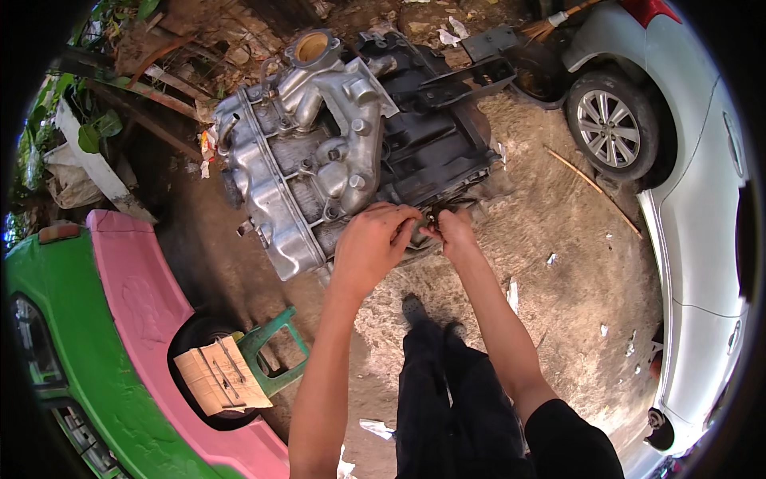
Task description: The person uses a wrench to loosen and remove bolts from a car engine block. They repeatedly reach for bolts, turn them, and place them on a nearby cardboard surface while working on the engine.
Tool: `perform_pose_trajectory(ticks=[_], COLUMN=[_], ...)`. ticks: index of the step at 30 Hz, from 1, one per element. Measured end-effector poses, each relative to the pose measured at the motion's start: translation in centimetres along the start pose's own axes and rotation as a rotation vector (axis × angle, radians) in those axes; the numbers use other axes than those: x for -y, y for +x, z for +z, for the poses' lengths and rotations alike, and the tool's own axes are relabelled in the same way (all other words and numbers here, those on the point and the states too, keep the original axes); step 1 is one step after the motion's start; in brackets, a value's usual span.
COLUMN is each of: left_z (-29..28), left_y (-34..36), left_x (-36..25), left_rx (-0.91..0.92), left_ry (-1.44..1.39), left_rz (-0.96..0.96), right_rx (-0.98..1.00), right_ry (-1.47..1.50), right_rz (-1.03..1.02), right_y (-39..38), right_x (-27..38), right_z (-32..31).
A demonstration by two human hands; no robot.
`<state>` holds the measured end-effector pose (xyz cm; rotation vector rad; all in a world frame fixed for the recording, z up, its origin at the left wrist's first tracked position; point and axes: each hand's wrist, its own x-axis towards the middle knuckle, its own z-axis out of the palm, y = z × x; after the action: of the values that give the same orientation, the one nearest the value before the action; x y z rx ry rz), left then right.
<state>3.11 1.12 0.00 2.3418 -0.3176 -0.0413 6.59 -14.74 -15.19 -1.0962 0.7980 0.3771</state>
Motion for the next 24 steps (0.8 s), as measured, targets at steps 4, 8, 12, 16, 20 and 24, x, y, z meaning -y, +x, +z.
perform_pose_trajectory(ticks=[4, 8, 12, 16, 20, 24], left_z=[-0.2, -0.2, -0.1, -0.1, -0.2, -0.2], left_y=[0.5, 0.6, 0.5, 0.6, 0.6, 0.6], left_x=[0.3, 0.3, 0.4, 0.3, 0.2, 0.3], left_rx=[-0.021, 0.009, -0.009, -0.002, 0.017, 0.014], left_ry=[0.026, 0.008, 0.010, -0.002, 0.014, -0.002], left_rz=[0.057, 0.019, 0.048, 0.039, 0.020, 0.013], right_rx=[0.120, 0.161, 0.307, 0.457, 0.511, 0.411], right_ry=[0.037, -0.006, 0.011, -0.030, -0.014, 0.086], right_rz=[0.083, 0.060, 0.225, 0.367, 0.473, 0.544], right_y=[0.3, 1.6, 4.4, 6.7, 7.7, 8.7], right_x=[1.9, 2.6, 3.6, 5.6, 6.4, 7.0], right_z=[-1.3, -4.3, -5.9, -7.1, -7.9, -7.9])
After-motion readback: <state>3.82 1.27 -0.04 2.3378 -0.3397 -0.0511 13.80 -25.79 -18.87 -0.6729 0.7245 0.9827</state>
